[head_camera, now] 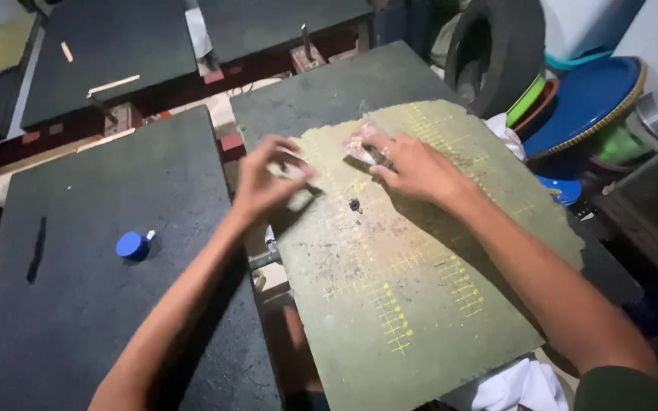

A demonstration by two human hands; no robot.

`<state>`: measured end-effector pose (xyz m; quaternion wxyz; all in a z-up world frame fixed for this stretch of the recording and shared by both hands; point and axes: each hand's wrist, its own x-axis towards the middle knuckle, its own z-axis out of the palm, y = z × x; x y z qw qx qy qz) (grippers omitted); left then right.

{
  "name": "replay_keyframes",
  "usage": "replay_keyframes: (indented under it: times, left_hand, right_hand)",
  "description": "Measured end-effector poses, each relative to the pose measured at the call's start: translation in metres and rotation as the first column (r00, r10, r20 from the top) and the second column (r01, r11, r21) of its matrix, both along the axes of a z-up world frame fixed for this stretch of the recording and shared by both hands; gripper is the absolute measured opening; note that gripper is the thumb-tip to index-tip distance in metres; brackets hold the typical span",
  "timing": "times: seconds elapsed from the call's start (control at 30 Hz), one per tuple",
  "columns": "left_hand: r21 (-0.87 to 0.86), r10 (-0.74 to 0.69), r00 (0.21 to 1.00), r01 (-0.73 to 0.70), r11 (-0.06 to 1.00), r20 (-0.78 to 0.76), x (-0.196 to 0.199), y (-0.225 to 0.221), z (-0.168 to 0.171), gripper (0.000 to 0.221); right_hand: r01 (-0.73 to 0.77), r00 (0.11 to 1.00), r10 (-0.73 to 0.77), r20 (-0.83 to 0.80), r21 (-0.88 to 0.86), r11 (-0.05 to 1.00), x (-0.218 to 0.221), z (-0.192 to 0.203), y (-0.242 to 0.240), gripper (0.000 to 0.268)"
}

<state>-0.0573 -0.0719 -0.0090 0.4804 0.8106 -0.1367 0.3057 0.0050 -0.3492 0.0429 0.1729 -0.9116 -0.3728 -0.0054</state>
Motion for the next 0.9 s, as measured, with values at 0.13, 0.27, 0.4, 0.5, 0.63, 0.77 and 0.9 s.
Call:
replay_keyframes:
  times: [0.13, 0.27, 0.4, 0.5, 0.63, 0.77, 0.9]
  left_hand:
    - [0.194, -0.273, 0.953, 0.294, 0.936, -0.129, -0.015, -0.047, 0.012, 0.028]
    - [0.27, -0.241, 0.955, 0.281, 0.921, -0.172, -0.015, -0.06, 0.0, 0.018]
    - [0.537, -0.14, 0.985, 0.171, 0.826, -0.099, -0.024, -0.058, 0.004, 0.019]
    - [0.738, -0.086, 0.996, 0.067, 0.672, -0.012, -0.021, -0.056, -0.005, 0.024]
    - [0.485, -0.163, 0.933, 0.31, 0.817, -0.322, -0.025, -0.05, 0.004, 0.025]
    - [0.209, -0.292, 0.876, 0.391, 0.897, -0.384, -0.02, -0.049, -0.001, 0.03]
    - [0.05, -0.306, 0.858, 0.357, 0.933, -0.414, -0.022, -0.055, 0.0, 0.024]
  right_hand:
    - [-0.062, 0.996, 0.062, -0.064, 0.001, 0.998, -0.005, 0.005, -0.003, 0.049]
    - [-0.058, 0.99, 0.056, -0.127, -0.012, 0.998, 0.005, 0.002, -0.006, 0.049]
    - [-0.039, 0.993, 0.038, -0.115, -0.012, 0.999, 0.006, 0.006, -0.007, 0.047]
    - [-0.048, 0.982, 0.054, -0.179, 0.04, 0.998, 0.003, 0.017, -0.012, 0.047]
    - [-0.053, 0.954, 0.043, -0.296, -0.025, 0.998, -0.009, 0.048, -0.023, 0.049]
    - [0.006, 0.859, -0.085, -0.506, -0.156, 0.988, -0.019, 0.077, -0.031, 0.048]
    - [-0.06, 0.852, -0.034, -0.522, -0.162, 0.985, -0.004, 0.061, -0.026, 0.037]
